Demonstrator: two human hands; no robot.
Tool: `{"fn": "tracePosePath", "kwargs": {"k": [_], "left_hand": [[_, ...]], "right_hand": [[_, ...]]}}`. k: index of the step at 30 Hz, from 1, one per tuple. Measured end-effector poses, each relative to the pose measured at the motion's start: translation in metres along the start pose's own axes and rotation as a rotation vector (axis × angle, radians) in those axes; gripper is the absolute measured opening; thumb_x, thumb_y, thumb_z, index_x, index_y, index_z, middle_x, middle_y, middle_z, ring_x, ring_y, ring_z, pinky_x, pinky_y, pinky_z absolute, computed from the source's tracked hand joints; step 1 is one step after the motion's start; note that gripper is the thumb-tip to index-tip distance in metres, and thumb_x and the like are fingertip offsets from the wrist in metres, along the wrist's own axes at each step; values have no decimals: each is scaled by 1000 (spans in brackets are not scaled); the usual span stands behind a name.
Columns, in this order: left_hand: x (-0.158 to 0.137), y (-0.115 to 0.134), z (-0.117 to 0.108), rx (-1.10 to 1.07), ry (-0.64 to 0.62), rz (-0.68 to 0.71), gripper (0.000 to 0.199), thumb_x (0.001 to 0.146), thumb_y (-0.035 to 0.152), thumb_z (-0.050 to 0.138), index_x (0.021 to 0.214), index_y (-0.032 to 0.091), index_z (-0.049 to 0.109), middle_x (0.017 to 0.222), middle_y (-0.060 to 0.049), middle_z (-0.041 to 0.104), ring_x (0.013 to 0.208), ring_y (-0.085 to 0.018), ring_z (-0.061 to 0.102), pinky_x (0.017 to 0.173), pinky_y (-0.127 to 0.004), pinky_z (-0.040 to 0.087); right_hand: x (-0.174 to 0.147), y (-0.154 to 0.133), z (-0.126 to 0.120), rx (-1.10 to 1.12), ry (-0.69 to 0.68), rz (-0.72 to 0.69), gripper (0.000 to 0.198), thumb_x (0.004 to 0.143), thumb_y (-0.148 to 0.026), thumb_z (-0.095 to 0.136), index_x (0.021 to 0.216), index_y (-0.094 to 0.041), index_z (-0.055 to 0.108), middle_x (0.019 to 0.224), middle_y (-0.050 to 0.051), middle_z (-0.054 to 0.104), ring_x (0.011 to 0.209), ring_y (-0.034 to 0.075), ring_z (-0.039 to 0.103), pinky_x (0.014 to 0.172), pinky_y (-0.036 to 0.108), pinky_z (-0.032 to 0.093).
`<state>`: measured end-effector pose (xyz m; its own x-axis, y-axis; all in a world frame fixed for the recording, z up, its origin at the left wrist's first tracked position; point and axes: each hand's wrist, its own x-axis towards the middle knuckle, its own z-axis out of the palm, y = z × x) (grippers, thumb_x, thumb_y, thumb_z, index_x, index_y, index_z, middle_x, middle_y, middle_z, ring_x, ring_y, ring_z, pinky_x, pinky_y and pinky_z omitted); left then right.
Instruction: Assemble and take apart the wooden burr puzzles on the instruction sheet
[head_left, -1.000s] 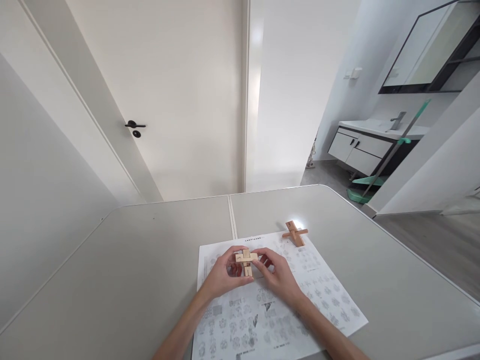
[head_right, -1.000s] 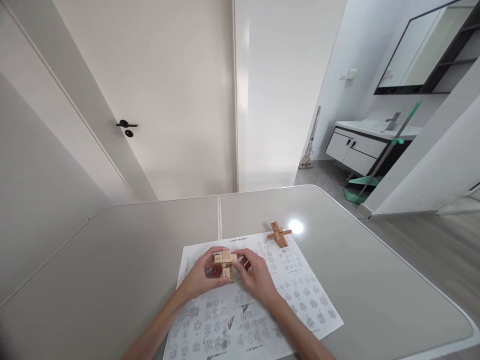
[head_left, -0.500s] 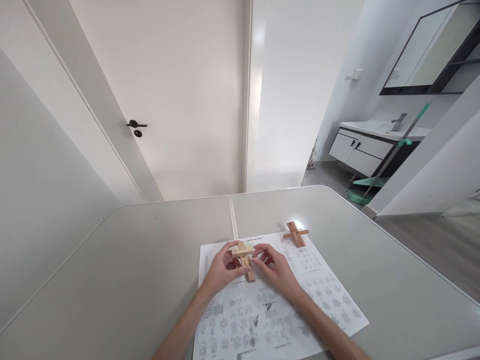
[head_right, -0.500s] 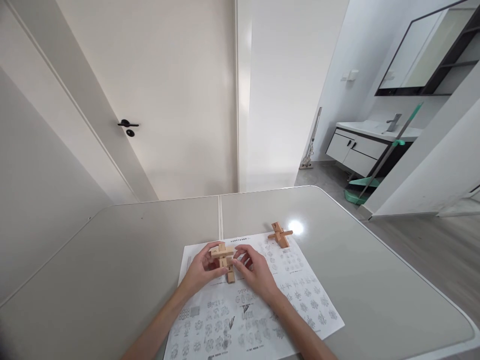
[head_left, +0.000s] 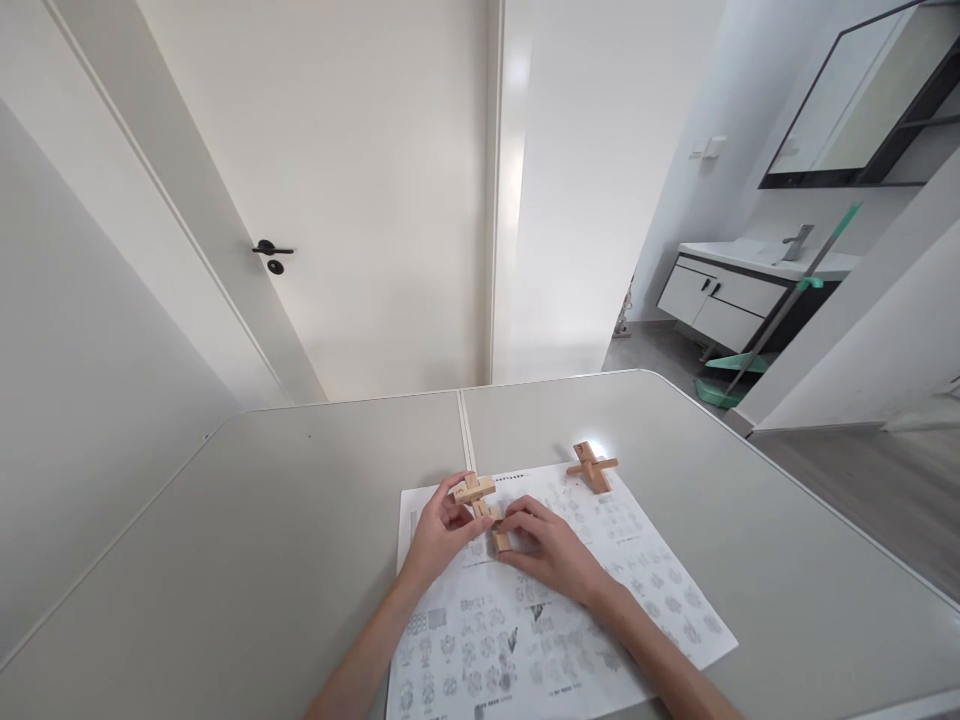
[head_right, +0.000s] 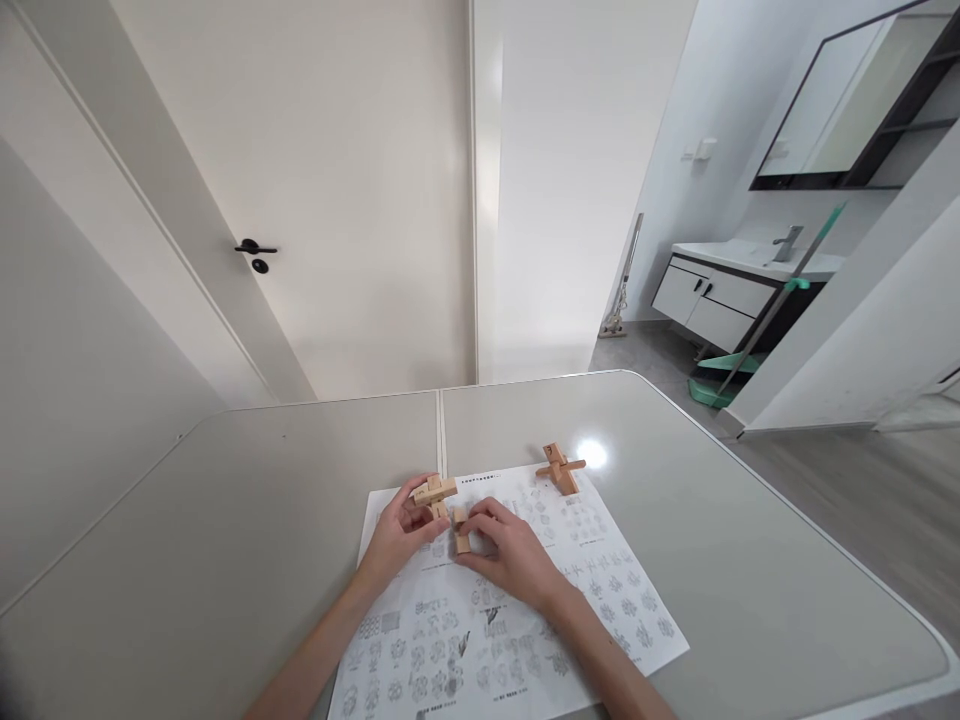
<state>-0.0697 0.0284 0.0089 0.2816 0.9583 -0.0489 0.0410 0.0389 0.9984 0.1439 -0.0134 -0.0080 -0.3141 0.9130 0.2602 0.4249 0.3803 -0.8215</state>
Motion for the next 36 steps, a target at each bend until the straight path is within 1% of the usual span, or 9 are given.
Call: {"fn": "tracePosePath", "kwargs": {"k": [4, 7, 12, 19, 23, 26, 29, 33, 36], "left_hand": [[0, -5, 2, 76, -25, 41, 74, 75, 42, 85, 139, 24, 51, 82, 1, 67, 68, -14, 58, 65, -25, 48], [-2, -6, 3, 129, -55, 83, 71, 75, 40, 85, 137, 25, 53, 87, 0, 66, 68, -13, 56, 63, -23, 47], [-6, -2, 5, 210, -109, 137, 64, 76, 35, 83, 132, 25, 56, 85, 1, 63, 65, -11, 53, 61, -23, 47], [-10, 3, 7, 297, -147, 193, 59, 79, 34, 78, 133, 24, 55, 78, 2, 60, 64, -11, 51, 61, -23, 47], [-13, 4, 9, 328, -166, 202, 57, 82, 38, 75, 133, 25, 55, 83, 1, 63, 66, -13, 54, 62, -23, 47], [-13, 2, 10, 297, -163, 171, 44, 93, 47, 61, 130, 24, 58, 83, -1, 64, 65, -14, 55, 61, -24, 47], [-10, -1, 11, 270, -128, 151, 44, 100, 52, 47, 128, 22, 62, 74, 0, 60, 57, -12, 51, 57, -23, 43], [-8, -2, 12, 293, -91, 136, 41, 99, 52, 49, 122, 22, 66, 70, 2, 55, 56, -12, 45, 53, -20, 38], [-8, -2, 13, 297, -76, 132, 40, 98, 53, 51, 117, 22, 67, 72, 2, 58, 58, -12, 47, 55, -20, 39]], "right_hand": [[4, -1, -6, 367, 53, 156, 26, 87, -48, 73, 97, -25, 66, 138, 8, 60, 101, 24, 68, 90, 40, 56], [5, -3, -12, 586, 8, 275, 36, 84, -54, 76, 99, -24, 62, 128, 9, 68, 110, 29, 68, 96, 44, 53], [4, 0, -14, 773, -23, 390, 51, 76, -56, 84, 104, -26, 54, 117, 8, 72, 97, 28, 74, 96, 47, 52], [4, 5, -12, 776, -14, 389, 48, 79, -55, 82, 104, -25, 54, 108, 7, 74, 101, 29, 73, 98, 48, 50], [5, 2, -11, 762, -16, 394, 48, 77, -53, 84, 104, -25, 55, 108, 7, 73, 102, 29, 71, 95, 46, 51], [5, -2, -11, 754, -33, 395, 46, 78, -52, 83, 103, -25, 55, 105, 5, 72, 100, 28, 71, 96, 45, 50], [4, -4, -9, 722, -25, 411, 46, 78, -51, 83, 102, -25, 54, 100, 3, 71, 97, 26, 70, 94, 43, 51], [4, -4, -6, 679, -22, 420, 46, 77, -52, 83, 99, -26, 53, 94, 1, 69, 95, 25, 69, 89, 40, 51], [5, -5, -6, 677, -21, 408, 46, 77, -53, 82, 98, -25, 52, 92, 1, 68, 93, 23, 68, 88, 39, 51]]}}
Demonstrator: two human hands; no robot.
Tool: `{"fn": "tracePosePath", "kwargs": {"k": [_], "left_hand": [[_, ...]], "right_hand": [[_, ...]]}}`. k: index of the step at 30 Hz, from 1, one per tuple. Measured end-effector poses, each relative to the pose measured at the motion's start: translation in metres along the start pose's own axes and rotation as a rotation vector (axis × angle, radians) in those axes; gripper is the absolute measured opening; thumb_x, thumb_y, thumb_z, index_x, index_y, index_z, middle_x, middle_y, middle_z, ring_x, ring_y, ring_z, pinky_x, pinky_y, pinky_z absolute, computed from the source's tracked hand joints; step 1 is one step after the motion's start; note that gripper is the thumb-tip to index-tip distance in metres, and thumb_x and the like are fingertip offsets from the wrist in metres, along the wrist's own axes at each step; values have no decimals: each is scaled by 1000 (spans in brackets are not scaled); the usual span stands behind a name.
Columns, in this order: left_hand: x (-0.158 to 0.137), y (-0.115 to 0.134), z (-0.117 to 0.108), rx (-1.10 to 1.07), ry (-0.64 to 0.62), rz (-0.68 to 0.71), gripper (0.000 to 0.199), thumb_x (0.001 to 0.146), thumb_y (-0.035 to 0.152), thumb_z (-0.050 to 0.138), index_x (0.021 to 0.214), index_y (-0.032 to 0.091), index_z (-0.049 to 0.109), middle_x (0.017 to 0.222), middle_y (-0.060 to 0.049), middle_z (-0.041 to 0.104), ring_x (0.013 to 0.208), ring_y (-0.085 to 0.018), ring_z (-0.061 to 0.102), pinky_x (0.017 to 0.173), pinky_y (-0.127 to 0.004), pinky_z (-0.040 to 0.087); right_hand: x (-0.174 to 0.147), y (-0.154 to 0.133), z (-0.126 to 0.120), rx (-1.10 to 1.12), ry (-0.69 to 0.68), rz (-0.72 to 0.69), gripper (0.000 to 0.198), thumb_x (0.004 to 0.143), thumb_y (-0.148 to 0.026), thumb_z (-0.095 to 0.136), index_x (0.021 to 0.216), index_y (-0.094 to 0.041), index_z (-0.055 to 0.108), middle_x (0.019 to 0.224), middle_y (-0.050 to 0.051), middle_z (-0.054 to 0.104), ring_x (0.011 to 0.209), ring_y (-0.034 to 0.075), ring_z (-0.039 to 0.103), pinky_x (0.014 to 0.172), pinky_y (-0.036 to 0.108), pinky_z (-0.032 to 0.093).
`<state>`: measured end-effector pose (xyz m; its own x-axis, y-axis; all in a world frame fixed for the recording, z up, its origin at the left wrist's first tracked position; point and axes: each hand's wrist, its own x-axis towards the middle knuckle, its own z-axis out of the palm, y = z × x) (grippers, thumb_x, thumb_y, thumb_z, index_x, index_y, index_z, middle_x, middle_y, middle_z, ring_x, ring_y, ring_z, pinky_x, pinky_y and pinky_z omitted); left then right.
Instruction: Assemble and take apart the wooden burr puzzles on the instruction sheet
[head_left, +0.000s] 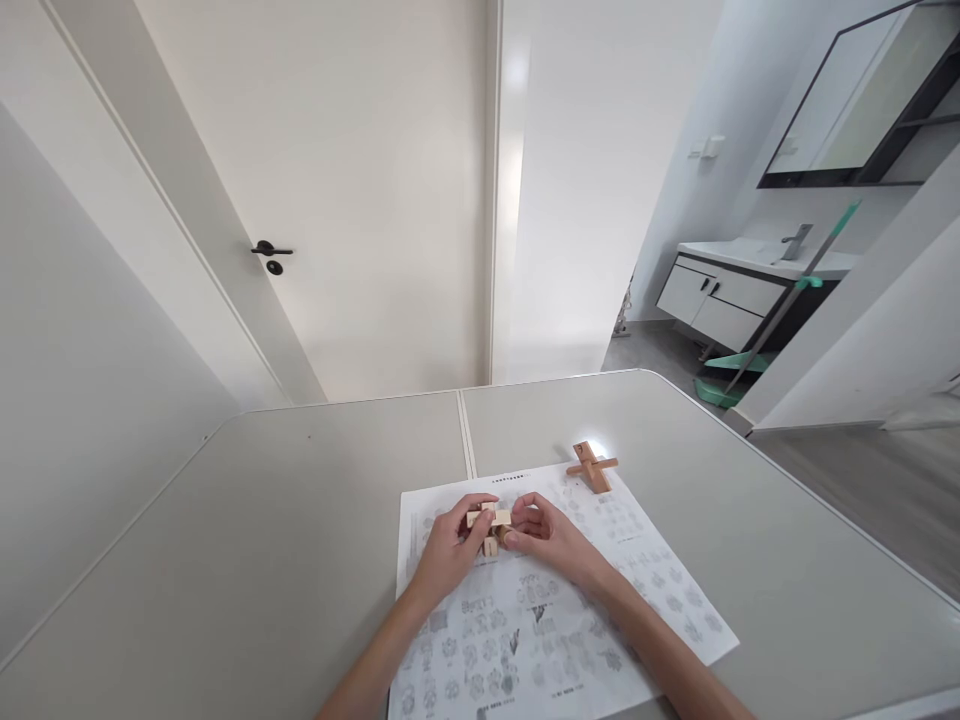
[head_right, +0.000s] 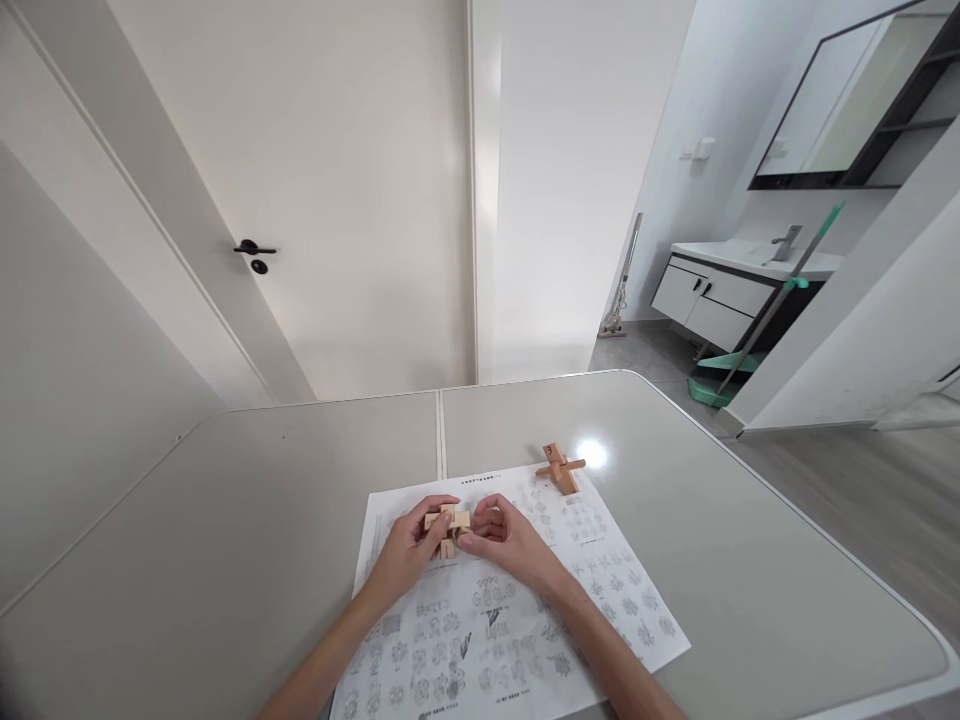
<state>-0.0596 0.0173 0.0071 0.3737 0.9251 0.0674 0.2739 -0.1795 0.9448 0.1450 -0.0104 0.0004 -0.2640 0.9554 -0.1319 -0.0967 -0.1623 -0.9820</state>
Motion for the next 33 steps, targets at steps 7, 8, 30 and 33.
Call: {"fn": "tracePosePath", "kwargs": {"k": [7, 8, 30, 33], "left_hand": [[0, 1, -1, -11, 1, -3, 37, 98, 51, 52, 115, 22, 67, 76, 1, 62, 61, -13, 49, 57, -21, 41], [0, 1, -1, -9, -5, -4, 37, 98, 51, 52, 115, 22, 67, 77, 1, 62, 62, -13, 49, 57, -21, 41], [-9, 11, 0, 33, -170, 25, 64, 73, 38, 82, 130, 26, 56, 98, -1, 65, 69, -13, 55, 61, -24, 46], [-9, 13, 0, 99, -160, 79, 58, 73, 37, 83, 125, 27, 61, 101, -2, 66, 76, -16, 58, 67, -27, 49]], "right_hand": [[-1, 0, 2, 12, -8, -10, 47, 76, -53, 84, 97, -25, 53, 92, 1, 69, 92, 23, 68, 87, 39, 51], [-1, 0, 2, 13, -10, -13, 46, 76, -52, 84, 97, -25, 53, 91, 1, 69, 91, 23, 68, 87, 38, 51], [-1, -3, -2, 109, -63, 29, 49, 80, -62, 77, 101, -24, 54, 97, 5, 75, 92, 28, 75, 93, 44, 53], [-1, -3, -1, 68, -84, 12, 49, 81, -61, 78, 103, -24, 54, 100, 6, 76, 95, 28, 73, 92, 44, 53]]}}
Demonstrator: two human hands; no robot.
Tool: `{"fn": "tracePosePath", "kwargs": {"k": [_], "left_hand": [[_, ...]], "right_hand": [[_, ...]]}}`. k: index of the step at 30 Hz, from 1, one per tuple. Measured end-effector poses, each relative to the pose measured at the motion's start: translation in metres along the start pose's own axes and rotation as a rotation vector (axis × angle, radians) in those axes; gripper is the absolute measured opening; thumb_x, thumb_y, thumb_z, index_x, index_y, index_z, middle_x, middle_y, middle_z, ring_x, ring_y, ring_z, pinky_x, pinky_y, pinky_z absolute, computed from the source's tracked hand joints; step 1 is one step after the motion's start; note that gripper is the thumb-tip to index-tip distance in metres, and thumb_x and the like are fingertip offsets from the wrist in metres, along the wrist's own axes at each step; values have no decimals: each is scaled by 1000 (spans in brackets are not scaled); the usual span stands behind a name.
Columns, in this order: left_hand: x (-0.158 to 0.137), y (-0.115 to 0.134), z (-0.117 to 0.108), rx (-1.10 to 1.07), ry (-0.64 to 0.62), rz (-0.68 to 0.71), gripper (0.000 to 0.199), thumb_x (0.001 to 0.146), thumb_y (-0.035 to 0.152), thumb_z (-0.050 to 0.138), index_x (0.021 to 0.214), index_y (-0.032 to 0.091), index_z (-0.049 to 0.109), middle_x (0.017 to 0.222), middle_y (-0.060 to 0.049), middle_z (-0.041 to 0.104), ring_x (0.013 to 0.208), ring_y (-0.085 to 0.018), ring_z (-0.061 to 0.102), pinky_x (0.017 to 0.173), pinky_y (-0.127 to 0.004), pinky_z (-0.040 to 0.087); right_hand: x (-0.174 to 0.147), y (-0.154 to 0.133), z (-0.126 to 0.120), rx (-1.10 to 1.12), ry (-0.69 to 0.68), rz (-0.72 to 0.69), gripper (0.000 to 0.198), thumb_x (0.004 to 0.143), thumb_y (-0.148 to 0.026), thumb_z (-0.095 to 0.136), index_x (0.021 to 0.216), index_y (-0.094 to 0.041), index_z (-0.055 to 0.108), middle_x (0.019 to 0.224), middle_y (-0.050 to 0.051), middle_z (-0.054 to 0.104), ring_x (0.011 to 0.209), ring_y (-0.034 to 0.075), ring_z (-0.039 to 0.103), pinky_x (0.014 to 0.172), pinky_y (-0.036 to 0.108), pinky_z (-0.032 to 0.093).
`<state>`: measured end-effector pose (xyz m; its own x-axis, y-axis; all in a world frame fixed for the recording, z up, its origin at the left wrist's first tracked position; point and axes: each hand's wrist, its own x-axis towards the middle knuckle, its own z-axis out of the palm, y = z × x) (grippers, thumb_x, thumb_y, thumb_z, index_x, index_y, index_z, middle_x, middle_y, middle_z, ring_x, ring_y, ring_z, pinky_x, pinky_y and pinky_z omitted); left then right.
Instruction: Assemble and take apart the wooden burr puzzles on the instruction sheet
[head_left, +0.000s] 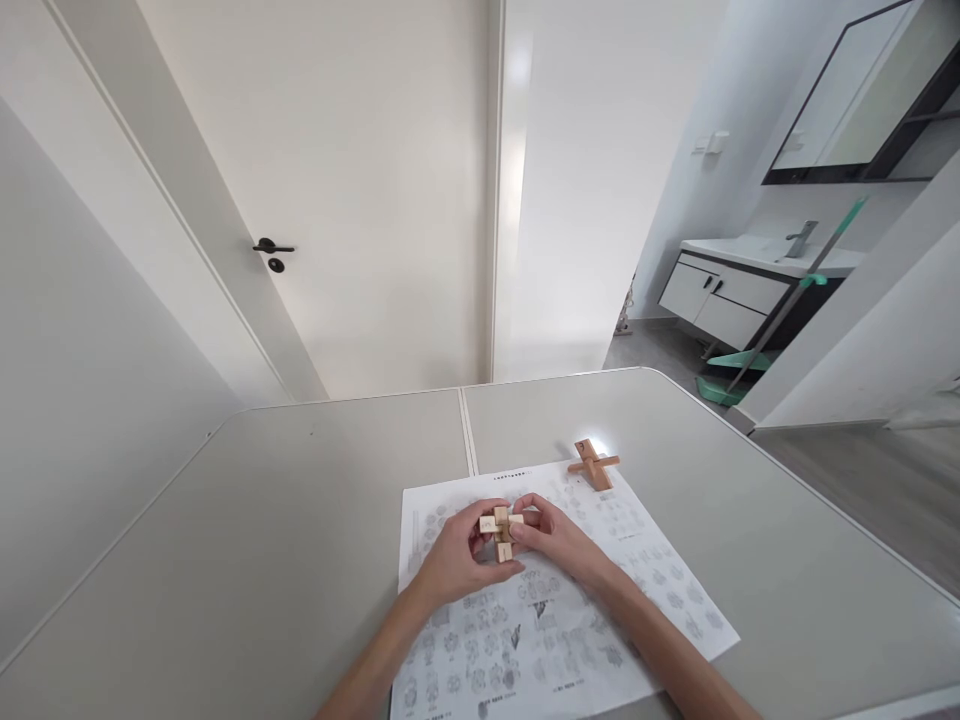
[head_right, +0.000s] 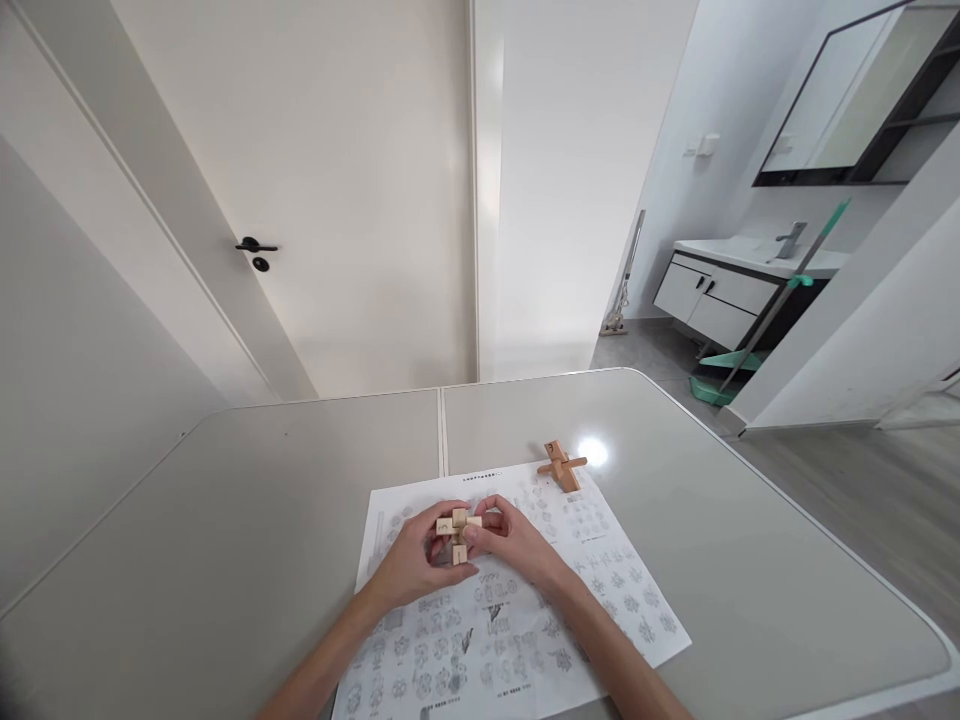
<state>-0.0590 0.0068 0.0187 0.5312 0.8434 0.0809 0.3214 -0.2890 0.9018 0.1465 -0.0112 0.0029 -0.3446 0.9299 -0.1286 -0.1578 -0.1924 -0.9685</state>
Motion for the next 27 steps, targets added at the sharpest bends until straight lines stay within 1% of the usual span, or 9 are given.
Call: {"fn": "tracePosePath", "kwargs": {"k": [2, 5, 9, 11, 13, 16, 20, 23, 27], "left_hand": [[0, 0, 0, 57, 2, 48, 60, 70, 36, 87, 125, 28, 64, 103, -3, 65, 79, -18, 59, 71, -29, 50], [0, 0, 0, 96, 16, 76, 64, 66, 37, 89, 125, 30, 65, 112, -4, 63, 78, -17, 60, 68, -29, 50], [0, 0, 1, 10, 14, 24, 58, 72, 38, 85, 125, 27, 64, 104, -4, 68, 72, -16, 61, 64, -28, 51], [1, 1, 0, -47, 26, 9, 54, 75, 36, 82, 124, 24, 64, 101, -4, 70, 77, -18, 63, 67, -28, 52], [1, 1, 0, -102, 24, 1, 52, 76, 36, 82, 123, 23, 64, 104, -5, 70, 84, -20, 64, 73, -29, 53], [0, 1, -1, -156, -10, -24, 54, 76, 38, 82, 125, 23, 62, 104, -6, 69, 83, -19, 64, 72, -29, 54], [1, 2, -1, -157, 28, 22, 56, 74, 38, 84, 124, 26, 62, 115, -7, 63, 86, -19, 62, 73, -30, 56], [1, 3, -1, -157, 30, 59, 56, 73, 35, 85, 124, 28, 63, 119, -7, 59, 90, -19, 61, 77, -31, 56], [1, 2, -3, -151, 31, 69, 57, 75, 32, 84, 127, 29, 62, 118, -6, 60, 91, -18, 61, 81, -32, 56]], "right_hand": [[-1, -1, 1, -46, -1, 3, 50, 79, -60, 79, 104, -25, 54, 103, 6, 76, 100, 30, 72, 90, 44, 53], [-3, -3, 4, -93, 7, -7, 52, 77, -61, 80, 105, -26, 55, 104, 6, 75, 100, 30, 70, 87, 44, 54], [-4, -4, 8, -107, -16, -95, 44, 91, -67, 60, 108, -26, 57, 96, 4, 74, 95, 28, 70, 88, 44, 53], [-5, -4, 9, -218, 8, -149, 43, 98, -66, 48, 109, -26, 60, 89, 3, 72, 86, 26, 69, 83, 41, 53], [-5, -3, 9, -404, 55, -215, 42, 100, -64, 45, 107, -27, 63, 83, 3, 69, 77, 25, 64, 75, 38, 50], [-5, -2, 9, -578, 113, -279, 41, 100, -61, 45, 92, -27, 64, 76, 2, 63, 68, 23, 55, 67, 34, 43], [-4, 0, 10, -529, 115, -252, 51, 100, -65, 41, 71, -25, 53, 64, 0, 55, 59, 20, 48, 62, 32, 39], [-4, -2, 12, -413, 53, -167, 57, 98, -71, 40, 67, -24, 49, 57, -2, 52, 55, 18, 46, 60, 31, 38], [-5, -6, 14, -257, 10, -92, 60, 93, -77, 44, 66, -24, 52, 55, -2, 53, 54, 17, 48, 60, 31, 41]]}}
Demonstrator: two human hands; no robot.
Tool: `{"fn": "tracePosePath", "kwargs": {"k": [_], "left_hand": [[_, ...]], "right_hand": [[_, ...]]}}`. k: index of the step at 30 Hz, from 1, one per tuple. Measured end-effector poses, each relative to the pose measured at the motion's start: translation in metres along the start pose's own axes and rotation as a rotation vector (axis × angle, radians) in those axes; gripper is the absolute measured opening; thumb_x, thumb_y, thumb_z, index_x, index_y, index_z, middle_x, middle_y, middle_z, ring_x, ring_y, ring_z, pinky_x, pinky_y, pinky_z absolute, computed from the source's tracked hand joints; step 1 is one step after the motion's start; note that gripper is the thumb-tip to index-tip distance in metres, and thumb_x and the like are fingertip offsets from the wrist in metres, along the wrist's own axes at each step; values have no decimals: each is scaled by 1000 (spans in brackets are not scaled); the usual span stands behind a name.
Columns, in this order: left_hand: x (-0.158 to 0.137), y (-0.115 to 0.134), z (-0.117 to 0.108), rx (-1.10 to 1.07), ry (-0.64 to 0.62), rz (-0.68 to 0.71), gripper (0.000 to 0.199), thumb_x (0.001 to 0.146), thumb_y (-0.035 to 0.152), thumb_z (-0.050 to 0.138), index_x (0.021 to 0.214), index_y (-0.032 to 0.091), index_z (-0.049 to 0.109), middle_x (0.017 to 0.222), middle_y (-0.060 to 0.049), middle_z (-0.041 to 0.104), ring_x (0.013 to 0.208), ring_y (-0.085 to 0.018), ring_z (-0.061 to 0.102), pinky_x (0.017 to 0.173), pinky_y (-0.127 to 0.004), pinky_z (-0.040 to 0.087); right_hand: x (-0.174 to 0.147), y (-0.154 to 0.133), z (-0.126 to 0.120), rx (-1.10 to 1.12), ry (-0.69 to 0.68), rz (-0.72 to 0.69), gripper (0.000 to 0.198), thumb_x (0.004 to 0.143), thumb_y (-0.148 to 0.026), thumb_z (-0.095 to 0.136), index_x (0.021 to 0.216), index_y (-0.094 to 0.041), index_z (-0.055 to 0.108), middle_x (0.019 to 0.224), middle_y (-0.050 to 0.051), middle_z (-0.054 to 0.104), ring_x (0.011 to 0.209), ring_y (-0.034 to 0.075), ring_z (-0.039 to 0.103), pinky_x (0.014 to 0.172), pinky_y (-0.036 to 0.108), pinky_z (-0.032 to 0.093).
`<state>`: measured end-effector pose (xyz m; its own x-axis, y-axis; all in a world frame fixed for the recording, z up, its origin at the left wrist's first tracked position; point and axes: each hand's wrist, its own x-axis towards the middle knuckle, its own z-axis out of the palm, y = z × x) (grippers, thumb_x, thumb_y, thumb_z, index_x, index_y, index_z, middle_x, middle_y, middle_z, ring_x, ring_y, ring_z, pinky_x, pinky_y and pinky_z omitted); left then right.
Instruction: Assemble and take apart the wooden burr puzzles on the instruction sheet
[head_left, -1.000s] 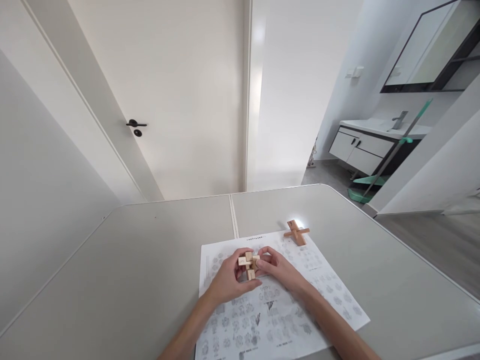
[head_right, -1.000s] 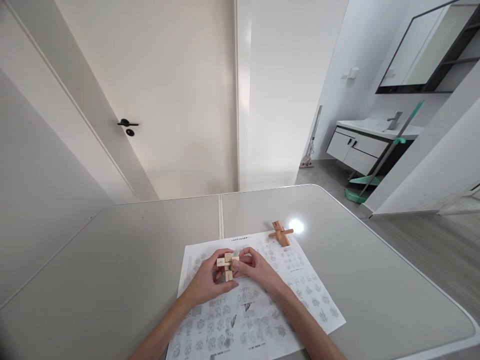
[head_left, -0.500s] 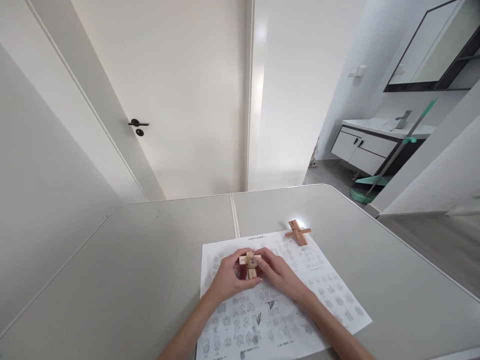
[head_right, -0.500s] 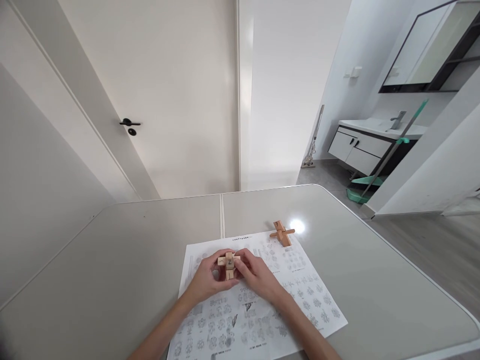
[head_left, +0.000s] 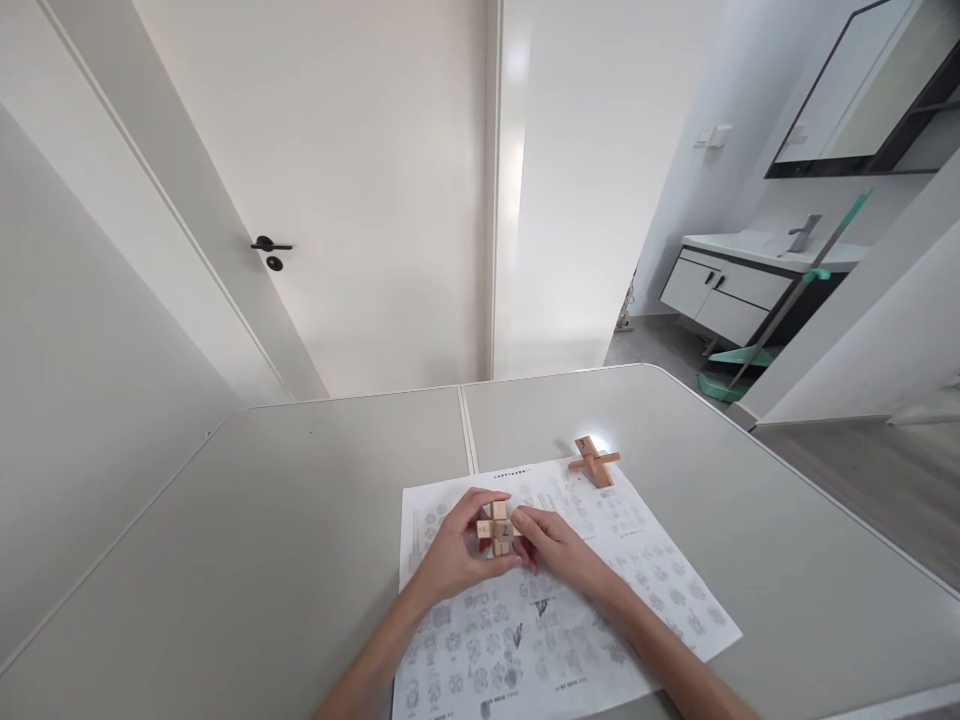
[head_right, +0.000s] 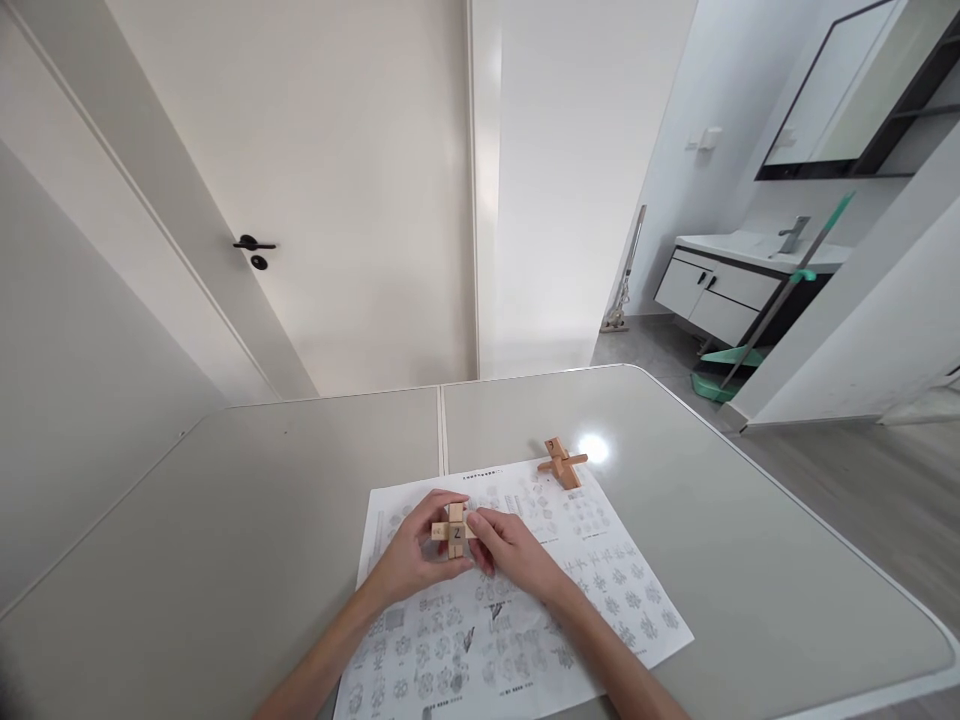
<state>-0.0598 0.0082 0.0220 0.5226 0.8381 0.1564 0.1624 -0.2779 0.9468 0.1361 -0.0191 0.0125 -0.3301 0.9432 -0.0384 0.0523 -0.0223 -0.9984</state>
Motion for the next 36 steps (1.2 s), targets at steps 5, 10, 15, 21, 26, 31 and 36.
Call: {"fn": "tracePosePath", "kwargs": {"k": [5, 10, 15, 21, 26, 31, 36], "left_hand": [[1, -9, 1, -48, 31, -87, 77, 75, 33, 86, 142, 31, 49, 122, -7, 61, 80, -14, 60, 74, -30, 54], [5, -20, 3, -56, 179, -142, 65, 83, 39, 77, 140, 33, 46, 133, -7, 55, 73, -10, 57, 67, -27, 51], [7, -22, 3, 2, 187, -184, 49, 87, 42, 72, 129, 29, 53, 113, -3, 63, 63, -9, 52, 65, -26, 48], [9, -17, 2, 84, 158, -192, 33, 91, 44, 65, 117, 25, 59, 72, 4, 59, 62, -13, 52, 61, -25, 43], [11, -17, 2, 136, 134, -165, 24, 93, 44, 61, 106, 23, 64, 70, 3, 59, 62, -15, 53, 60, -26, 41], [12, -22, 4, 169, 122, -162, 25, 94, 44, 58, 100, 22, 69, 74, 0, 65, 64, -16, 55, 60, -26, 41], [11, -23, 4, 159, 107, -156, 24, 95, 42, 57, 98, 22, 70, 80, -2, 70, 66, -16, 56, 60, -26, 41]], "right_hand": [[5, 3, -3, 297, 37, 79, 61, 89, -77, 52, 66, -21, 57, 59, -1, 52, 51, 15, 49, 54, 30, 44], [16, 19, -21, 648, 231, 122, 45, 84, -66, 69, 82, -21, 65, 70, -1, 56, 49, 12, 43, 46, 27, 40], [24, 35, -41, 838, 375, 121, 31, 83, -50, 79, 81, -22, 64, 74, 0, 58, 52, 11, 43, 43, 24, 41], [21, 30, -36, 879, 329, 191, 30, 82, -47, 81, 87, -20, 68, 75, 1, 62, 51, 9, 45, 40, 20, 38], [12, 10, -19, 592, 155, 163, 36, 82, -48, 81, 75, -18, 63, 72, -1, 59, 54, 9, 47, 50, 24, 43], [12, 9, -18, 504, 129, 154, 40, 80, -54, 80, 76, -19, 61, 75, -1, 60, 58, 11, 49, 56, 27, 43], [13, 12, -20, 496, 124, 153, 40, 80, -54, 79, 76, -19, 61, 74, -1, 59, 57, 11, 48, 57, 28, 42]]}}
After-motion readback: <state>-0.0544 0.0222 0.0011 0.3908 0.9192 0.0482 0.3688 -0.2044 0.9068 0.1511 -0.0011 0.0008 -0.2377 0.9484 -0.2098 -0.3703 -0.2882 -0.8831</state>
